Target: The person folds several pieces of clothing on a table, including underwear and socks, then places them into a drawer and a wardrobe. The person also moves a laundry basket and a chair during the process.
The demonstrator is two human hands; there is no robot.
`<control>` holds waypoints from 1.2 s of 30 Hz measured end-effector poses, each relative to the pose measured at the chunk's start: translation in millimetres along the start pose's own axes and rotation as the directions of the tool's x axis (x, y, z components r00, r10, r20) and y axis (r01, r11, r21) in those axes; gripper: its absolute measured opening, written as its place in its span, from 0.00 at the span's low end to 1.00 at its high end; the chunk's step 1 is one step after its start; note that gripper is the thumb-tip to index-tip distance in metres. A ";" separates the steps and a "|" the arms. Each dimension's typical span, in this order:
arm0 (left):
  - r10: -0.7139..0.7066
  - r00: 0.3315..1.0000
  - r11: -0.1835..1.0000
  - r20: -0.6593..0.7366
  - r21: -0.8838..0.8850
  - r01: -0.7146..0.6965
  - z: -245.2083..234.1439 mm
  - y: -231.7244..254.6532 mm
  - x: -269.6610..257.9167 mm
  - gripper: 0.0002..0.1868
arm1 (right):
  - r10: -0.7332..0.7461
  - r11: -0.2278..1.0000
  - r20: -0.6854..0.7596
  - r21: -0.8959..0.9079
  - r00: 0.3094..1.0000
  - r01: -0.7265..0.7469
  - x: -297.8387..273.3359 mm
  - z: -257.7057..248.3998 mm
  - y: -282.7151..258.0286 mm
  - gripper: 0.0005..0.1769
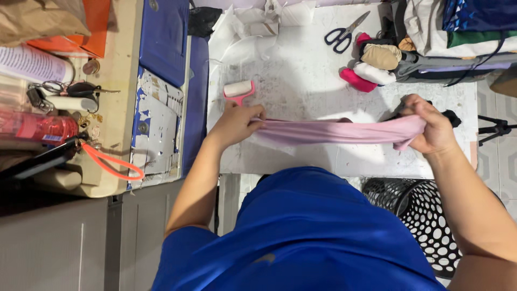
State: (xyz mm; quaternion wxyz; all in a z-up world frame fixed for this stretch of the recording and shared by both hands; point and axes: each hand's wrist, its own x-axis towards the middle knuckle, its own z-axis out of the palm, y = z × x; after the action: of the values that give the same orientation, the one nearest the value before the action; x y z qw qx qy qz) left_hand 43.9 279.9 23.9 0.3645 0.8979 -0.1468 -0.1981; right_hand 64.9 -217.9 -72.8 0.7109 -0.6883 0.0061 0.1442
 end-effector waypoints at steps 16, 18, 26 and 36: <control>0.337 0.817 0.790 -0.469 0.612 0.026 5.6 -75.7 55.4 0.06 | -0.236 -0.467 0.676 -0.709 0.698 0.529 6.0 16.3 -20.9 0.11; 0.362 0.774 0.794 -0.520 0.607 0.037 11.7 -78.7 60.8 0.05 | -0.402 -0.401 0.600 -0.795 0.692 0.455 9.4 4.2 -21.7 0.11; 0.379 0.855 0.847 -0.353 0.504 -0.167 95.4 -136.2 33.2 0.05 | -0.484 0.025 0.486 -0.824 0.727 0.567 -22.7 20.9 76.2 0.12; -0.176 0.984 0.965 -0.008 -0.199 0.171 216.4 -262.1 32.1 0.15 | 0.018 0.593 -0.029 -0.804 0.999 -0.034 -73.6 46.9 207.9 0.15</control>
State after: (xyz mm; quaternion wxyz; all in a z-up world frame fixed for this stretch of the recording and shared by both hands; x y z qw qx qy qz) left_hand 3.1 318.9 -312.8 0.4349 0.8692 -0.0425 -0.2315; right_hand -58.9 -184.2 -258.2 0.3222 -0.9359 -0.0431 0.1355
